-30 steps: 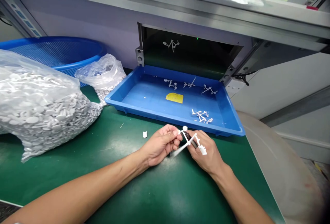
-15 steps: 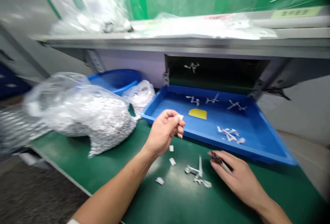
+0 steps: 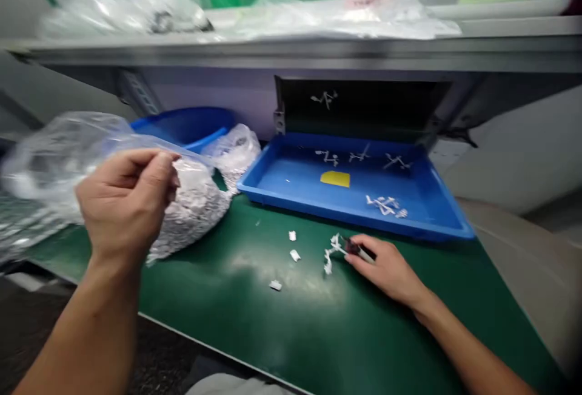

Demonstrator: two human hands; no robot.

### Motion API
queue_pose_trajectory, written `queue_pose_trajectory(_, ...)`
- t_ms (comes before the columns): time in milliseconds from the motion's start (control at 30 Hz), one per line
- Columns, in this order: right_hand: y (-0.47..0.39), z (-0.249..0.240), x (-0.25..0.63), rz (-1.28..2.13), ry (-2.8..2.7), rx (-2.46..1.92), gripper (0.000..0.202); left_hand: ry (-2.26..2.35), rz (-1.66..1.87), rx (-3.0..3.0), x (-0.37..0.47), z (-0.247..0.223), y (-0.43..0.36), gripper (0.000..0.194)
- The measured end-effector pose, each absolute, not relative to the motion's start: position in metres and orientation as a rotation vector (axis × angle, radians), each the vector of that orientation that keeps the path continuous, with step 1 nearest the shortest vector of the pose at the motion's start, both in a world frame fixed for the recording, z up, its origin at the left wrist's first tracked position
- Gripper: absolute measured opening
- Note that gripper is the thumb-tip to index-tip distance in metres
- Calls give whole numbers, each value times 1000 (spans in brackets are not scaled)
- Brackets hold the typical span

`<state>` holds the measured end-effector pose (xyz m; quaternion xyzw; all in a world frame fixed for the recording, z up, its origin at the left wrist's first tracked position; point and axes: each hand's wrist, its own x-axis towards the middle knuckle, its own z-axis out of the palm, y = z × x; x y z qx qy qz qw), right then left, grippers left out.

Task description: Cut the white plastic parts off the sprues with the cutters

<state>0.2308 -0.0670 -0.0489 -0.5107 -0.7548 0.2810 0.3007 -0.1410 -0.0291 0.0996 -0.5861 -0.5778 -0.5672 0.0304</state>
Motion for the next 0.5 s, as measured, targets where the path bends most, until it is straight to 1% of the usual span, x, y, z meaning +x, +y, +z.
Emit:
queue_pose_trajectory(67,-65,-41,231,828,-1833,-1421,15,-1782,-1595,-2359,-101,78,-32,18)
queue_pose_trajectory(133,-65,-39,234,893,-1698,-1419,18,-1740,-1247,-2908,-63,56,-32,17)
queue_pose_trajectory(167,-65,-38,236,914,-1656,-1399,19,-1726,-1113,-3085,-47,46,-30,18)
queue_pose_trajectory(200,-65,-38,238,932,-1632,-1374,20,-1726,-1047,-3200,-32,36,-27,21)
queue_pose_trajectory(267,-65,-38,241,978,-1619,-1312,21,-1724,-1080,-3299,-11,23,-19,25)
queue_pose_trajectory(367,-63,-39,243,1066,-1611,-1225,23,-1506,-1154,-3413,4,17,-8,33)
queue_pose_trajectory(433,-62,-39,243,1085,-1589,-1193,24,-1353,-1039,-3553,9,18,-4,34)
queue_pose_trajectory(500,-61,-40,241,1069,-1560,-1183,24,-1427,-938,-3643,13,17,-4,32)
